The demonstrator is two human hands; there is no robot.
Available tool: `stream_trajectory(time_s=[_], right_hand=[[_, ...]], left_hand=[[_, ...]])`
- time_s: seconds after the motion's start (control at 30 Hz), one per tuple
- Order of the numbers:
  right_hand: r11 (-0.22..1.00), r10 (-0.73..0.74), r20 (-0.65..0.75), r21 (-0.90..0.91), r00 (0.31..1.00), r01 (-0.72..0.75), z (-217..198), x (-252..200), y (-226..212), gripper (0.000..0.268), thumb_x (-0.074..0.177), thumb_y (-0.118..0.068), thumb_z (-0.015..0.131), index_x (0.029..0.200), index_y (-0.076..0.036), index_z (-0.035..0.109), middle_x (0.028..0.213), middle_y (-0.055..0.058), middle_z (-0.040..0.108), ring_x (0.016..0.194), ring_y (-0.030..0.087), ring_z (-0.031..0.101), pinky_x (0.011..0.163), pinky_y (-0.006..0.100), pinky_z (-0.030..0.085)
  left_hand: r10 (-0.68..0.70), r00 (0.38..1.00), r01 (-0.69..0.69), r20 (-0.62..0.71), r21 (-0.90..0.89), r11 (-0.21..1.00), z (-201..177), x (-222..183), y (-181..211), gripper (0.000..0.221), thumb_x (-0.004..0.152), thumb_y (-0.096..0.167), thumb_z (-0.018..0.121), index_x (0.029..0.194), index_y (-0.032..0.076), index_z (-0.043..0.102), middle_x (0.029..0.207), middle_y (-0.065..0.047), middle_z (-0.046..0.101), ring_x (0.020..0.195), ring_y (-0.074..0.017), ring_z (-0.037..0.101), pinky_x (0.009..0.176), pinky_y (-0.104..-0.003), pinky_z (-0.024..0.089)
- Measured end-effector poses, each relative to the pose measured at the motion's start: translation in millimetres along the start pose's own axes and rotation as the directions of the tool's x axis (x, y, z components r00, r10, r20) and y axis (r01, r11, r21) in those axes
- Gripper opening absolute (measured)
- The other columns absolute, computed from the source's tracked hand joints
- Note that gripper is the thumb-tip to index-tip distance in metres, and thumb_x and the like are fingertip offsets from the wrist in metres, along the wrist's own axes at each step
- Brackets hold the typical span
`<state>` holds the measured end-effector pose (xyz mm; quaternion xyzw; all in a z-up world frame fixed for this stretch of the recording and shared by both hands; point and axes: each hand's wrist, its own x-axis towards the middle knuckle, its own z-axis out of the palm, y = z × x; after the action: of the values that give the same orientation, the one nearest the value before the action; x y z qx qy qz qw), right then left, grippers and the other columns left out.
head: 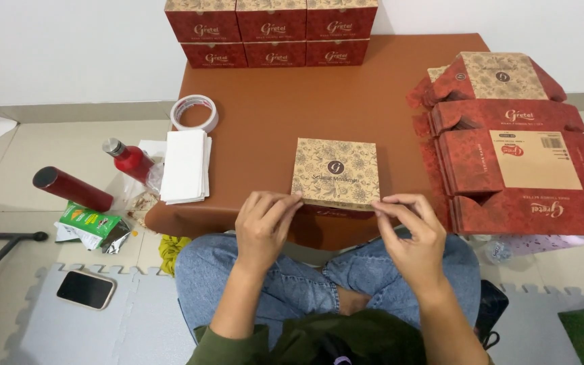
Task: Assembling cardboard gift boxes by folding along pre-scored lines and tucking in tabs.
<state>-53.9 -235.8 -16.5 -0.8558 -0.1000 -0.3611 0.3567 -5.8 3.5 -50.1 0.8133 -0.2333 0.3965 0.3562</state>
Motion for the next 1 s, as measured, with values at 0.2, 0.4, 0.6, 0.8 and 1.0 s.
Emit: stream_trajectory(time_s=[0.2,0.4,0.6,0.8,1.0], right_hand=[[0.999,0.003,-0.045,0.033,0.999,-0.002,8,-2,5,0.020,0.081,0.005,0.079,0.091,-0.011,0.081,0.088,0.005,0.070,0.068,0.020,0.069,0.069,0.033,0.057],[0.993,-0.099,-0.113,-0.079,0.989,0.090,14,-4,1,0.022,0.079,0.009,0.077,0.089,-0.010,0.080,0.088,0.006,0.071,0.068,0.021,0.069,0.069,0.031,0.058],[0.996,-0.092,-0.127,-0.030,0.988,0.089,15,-4,3,0.020,0.080,0.009,0.078,0.091,-0.008,0.080,0.089,0.009,0.072,0.078,0.026,0.072,0.074,0.035,0.058],[0.997,-0.082,-0.098,-0.003,0.992,0.082,18,-8,14,0.019,0.080,0.007,0.081,0.091,-0.008,0.081,0.091,0.009,0.074,0.082,0.029,0.074,0.077,0.037,0.058],[0.984,-0.165,-0.101,-0.087,0.981,0.157,19,-13,15,0.020,0.080,0.009,0.079,0.090,-0.008,0.082,0.092,0.007,0.075,0.083,0.027,0.074,0.079,0.037,0.059]], left_hand=[[-0.099,0.995,0.098,-0.008,-0.069,0.993,2,2,10,0.014,0.084,0.007,0.082,0.096,0.013,0.079,0.075,-0.001,0.069,0.066,-0.0200,0.067,0.064,-0.031,0.058],[-0.125,0.992,0.123,-0.006,-0.112,0.986,4,0,5,0.013,0.083,0.008,0.082,0.095,0.014,0.079,0.075,-0.001,0.069,0.065,-0.0209,0.067,0.063,-0.033,0.059],[-0.156,0.988,0.153,-0.008,-0.149,0.977,3,-4,2,0.014,0.083,0.010,0.083,0.096,0.015,0.080,0.079,-0.001,0.068,0.065,-0.0222,0.069,0.061,-0.034,0.059],[-0.098,0.995,0.095,-0.024,-0.123,0.988,7,-6,-4,0.012,0.083,0.012,0.083,0.094,0.016,0.080,0.080,0.000,0.068,0.065,-0.0214,0.069,0.060,-0.033,0.058],[0.016,0.996,-0.018,-0.090,-0.027,0.999,15,-16,-16,0.008,0.086,0.013,0.081,0.091,0.019,0.082,0.078,0.002,0.069,0.066,-0.0192,0.068,0.062,-0.029,0.058]])
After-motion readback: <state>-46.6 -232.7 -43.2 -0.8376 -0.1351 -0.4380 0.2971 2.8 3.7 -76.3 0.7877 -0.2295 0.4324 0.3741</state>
